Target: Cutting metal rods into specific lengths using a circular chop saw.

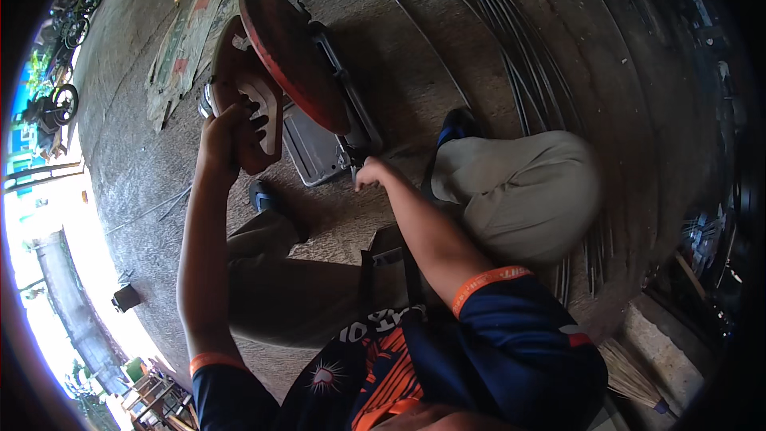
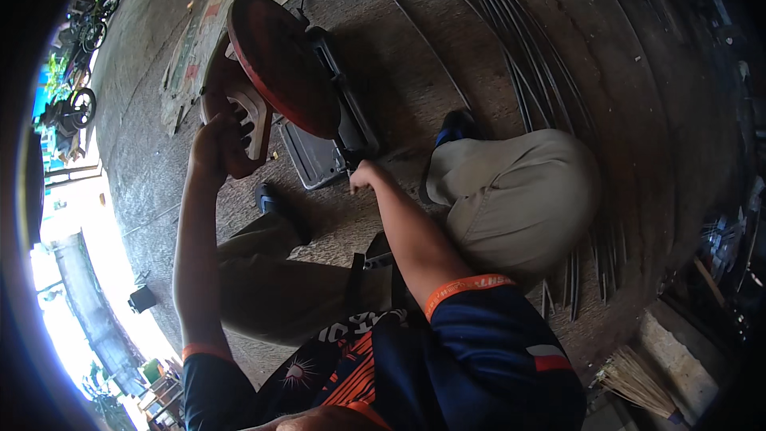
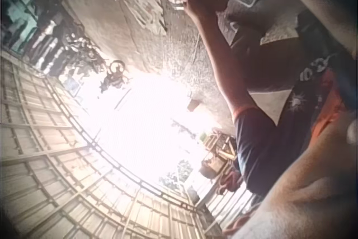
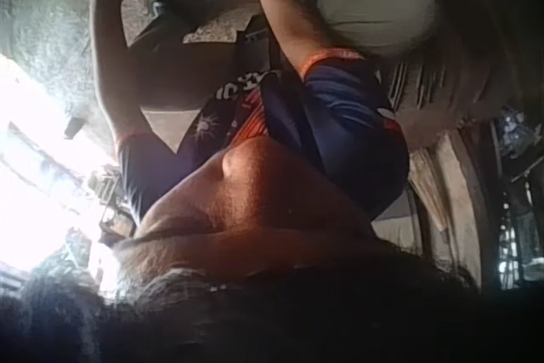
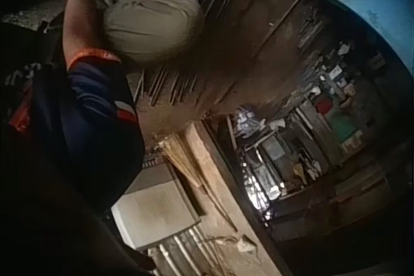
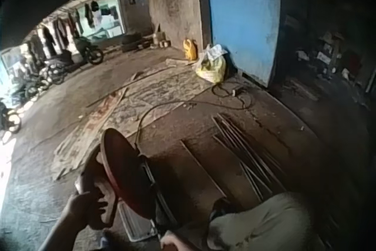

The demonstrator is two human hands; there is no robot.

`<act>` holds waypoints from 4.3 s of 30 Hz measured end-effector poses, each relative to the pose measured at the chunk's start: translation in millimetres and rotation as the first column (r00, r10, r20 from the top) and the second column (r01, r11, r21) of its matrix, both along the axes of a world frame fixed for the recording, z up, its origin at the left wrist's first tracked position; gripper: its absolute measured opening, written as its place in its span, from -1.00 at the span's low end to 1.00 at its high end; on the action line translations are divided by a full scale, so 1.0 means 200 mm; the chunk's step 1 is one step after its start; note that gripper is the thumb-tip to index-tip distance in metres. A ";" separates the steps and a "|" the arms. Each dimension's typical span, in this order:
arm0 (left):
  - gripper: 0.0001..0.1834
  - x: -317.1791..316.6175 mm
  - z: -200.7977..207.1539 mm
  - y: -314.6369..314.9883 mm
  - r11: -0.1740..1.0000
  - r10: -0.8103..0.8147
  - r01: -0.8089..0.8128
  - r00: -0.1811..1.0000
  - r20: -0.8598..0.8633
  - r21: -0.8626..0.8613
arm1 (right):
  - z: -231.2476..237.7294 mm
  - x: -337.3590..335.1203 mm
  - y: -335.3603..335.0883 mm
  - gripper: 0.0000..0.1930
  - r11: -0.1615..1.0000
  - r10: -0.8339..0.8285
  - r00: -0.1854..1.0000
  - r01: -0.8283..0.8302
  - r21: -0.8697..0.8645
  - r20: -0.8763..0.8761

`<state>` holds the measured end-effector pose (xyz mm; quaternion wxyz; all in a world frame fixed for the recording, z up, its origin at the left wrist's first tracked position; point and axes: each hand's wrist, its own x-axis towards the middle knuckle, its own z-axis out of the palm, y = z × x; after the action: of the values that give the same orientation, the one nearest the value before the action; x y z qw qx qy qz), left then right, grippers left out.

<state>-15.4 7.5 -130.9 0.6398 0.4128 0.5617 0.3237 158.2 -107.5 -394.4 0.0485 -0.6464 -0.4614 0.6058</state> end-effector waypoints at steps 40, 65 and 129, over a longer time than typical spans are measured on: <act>-0.79 0.00 -0.15 -0.02 0.992 0.089 -0.091 0.996 0.027 0.086 | 1.01 -0.09 0.43 -0.44 -0.020 -0.390 0.899 0.209 0.978 -0.200; -0.70 0.05 -0.08 -0.03 0.967 0.101 -0.060 0.983 -0.156 0.249 | 1.02 -0.15 0.54 -0.49 -0.030 -0.156 0.976 0.147 0.989 -0.150; -0.41 0.03 0.11 0.18 0.991 0.123 -0.086 0.884 -0.451 0.101 | 1.24 -0.23 0.65 -0.35 0.105 -0.365 0.931 0.059 0.993 -0.017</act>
<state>-8.5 44.1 -109.6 0.4551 0.4710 0.7044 0.2736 111.6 22.7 -145.9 0.4913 -0.5803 -0.6467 0.0605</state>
